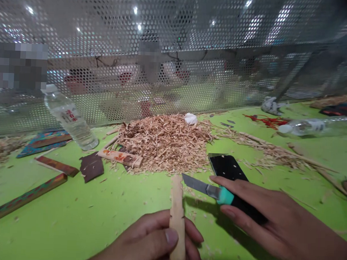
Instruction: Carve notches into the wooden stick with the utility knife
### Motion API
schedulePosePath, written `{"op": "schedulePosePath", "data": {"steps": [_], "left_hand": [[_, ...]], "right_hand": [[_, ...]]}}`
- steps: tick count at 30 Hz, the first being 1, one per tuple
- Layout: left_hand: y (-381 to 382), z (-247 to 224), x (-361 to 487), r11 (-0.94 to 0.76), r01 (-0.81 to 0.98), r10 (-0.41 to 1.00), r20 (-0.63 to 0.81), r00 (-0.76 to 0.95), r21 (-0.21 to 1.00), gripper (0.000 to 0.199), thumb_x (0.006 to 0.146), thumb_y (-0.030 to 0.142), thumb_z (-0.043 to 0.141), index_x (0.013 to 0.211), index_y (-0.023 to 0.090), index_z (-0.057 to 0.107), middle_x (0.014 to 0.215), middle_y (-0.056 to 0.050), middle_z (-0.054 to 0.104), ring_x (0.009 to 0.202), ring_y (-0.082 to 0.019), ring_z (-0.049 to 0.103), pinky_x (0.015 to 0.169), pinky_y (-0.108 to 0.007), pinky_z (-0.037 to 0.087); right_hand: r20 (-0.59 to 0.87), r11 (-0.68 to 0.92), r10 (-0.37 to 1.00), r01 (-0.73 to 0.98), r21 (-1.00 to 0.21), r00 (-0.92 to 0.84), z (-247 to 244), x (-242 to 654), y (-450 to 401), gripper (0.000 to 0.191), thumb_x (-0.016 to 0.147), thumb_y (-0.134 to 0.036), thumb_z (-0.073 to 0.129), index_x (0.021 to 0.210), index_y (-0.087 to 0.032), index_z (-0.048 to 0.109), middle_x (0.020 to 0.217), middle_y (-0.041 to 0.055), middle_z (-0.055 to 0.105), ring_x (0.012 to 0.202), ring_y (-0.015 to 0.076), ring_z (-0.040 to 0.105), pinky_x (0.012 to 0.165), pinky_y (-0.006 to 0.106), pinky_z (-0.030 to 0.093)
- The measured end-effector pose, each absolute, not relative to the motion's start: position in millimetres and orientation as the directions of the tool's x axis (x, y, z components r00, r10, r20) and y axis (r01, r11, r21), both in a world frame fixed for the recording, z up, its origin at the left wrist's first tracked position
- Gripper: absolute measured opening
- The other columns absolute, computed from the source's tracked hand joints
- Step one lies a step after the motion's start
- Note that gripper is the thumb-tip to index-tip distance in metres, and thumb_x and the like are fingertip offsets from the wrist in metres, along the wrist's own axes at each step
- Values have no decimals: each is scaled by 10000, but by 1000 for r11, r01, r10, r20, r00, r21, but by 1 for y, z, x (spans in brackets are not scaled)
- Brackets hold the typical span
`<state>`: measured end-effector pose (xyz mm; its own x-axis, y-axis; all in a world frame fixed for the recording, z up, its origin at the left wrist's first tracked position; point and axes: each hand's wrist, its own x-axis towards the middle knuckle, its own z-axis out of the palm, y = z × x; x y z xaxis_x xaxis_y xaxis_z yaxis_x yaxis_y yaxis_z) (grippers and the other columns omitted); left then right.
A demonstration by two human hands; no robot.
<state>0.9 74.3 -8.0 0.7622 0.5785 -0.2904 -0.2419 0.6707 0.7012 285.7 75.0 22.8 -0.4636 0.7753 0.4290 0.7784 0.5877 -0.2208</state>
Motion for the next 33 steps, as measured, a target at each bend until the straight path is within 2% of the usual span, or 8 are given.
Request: {"op": "schedulePosePath", "data": {"steps": [3,6,10,14,18,23,28,33], "left_hand": [[73,-10,0,660,-253,606,-302,736,708,374,998,444,721,1178,122,789,994,-115,817,902,-177,753,863,-263,525],[71,-12,-1,671,-272,591,-275,758,690,387,979,459,751,1175,129,790,995,-116,822,892,-180,764,836,-262,541],[70,-5,-2,664,-247,603,-309,736,706,354,945,428,817,1160,147,791,984,-97,829,865,-165,769,848,-269,553],[71,-3,3,644,-273,615,-272,740,715,353,960,414,808,1187,145,781,997,-96,828,873,-145,768,844,-251,562],[73,-22,6,597,-349,603,-117,789,723,286,1013,356,753,1228,168,768,1055,-104,844,937,-145,796,851,-234,576],[74,-21,4,575,-292,588,-139,797,764,289,1042,359,706,1257,172,756,1145,-133,847,1040,-175,800,914,-261,574],[71,-8,2,587,-259,610,-208,765,767,300,1042,386,696,1259,190,756,1154,-117,850,1065,-182,795,971,-299,563],[73,-26,2,564,-310,578,-98,810,766,298,1058,377,672,1297,208,734,1163,-116,847,1056,-171,798,941,-274,558]], "right_hand": [[434,572,781,793,-211,-448,23,286,74,396,1130,-336,417,1335,-131,685,1087,163,873,869,271,875,689,330,724],[443,566,777,804,-182,-447,21,286,72,428,1094,-274,426,1481,-157,566,1176,183,842,998,283,859,755,343,722],[417,556,786,817,-152,-456,15,288,71,518,1129,-302,409,1643,-245,379,1245,161,810,1108,308,829,810,392,722],[407,562,788,810,-167,-462,11,290,72,530,1159,-343,388,1679,-283,302,1230,138,815,1144,313,816,784,377,720],[395,536,812,818,-211,-430,13,289,69,517,1151,-344,416,1656,-308,311,1332,126,804,1092,281,836,836,375,708],[332,481,865,808,-340,-375,18,286,63,453,1127,-371,480,1568,-336,377,1291,48,839,993,226,863,776,282,697],[369,520,837,796,-309,-404,21,282,62,316,1110,-342,504,1424,-329,473,1208,28,862,952,217,867,785,280,694],[374,547,821,780,-304,-431,16,282,63,353,1085,-327,555,1433,-311,501,1213,42,856,958,223,864,815,286,695]]}}
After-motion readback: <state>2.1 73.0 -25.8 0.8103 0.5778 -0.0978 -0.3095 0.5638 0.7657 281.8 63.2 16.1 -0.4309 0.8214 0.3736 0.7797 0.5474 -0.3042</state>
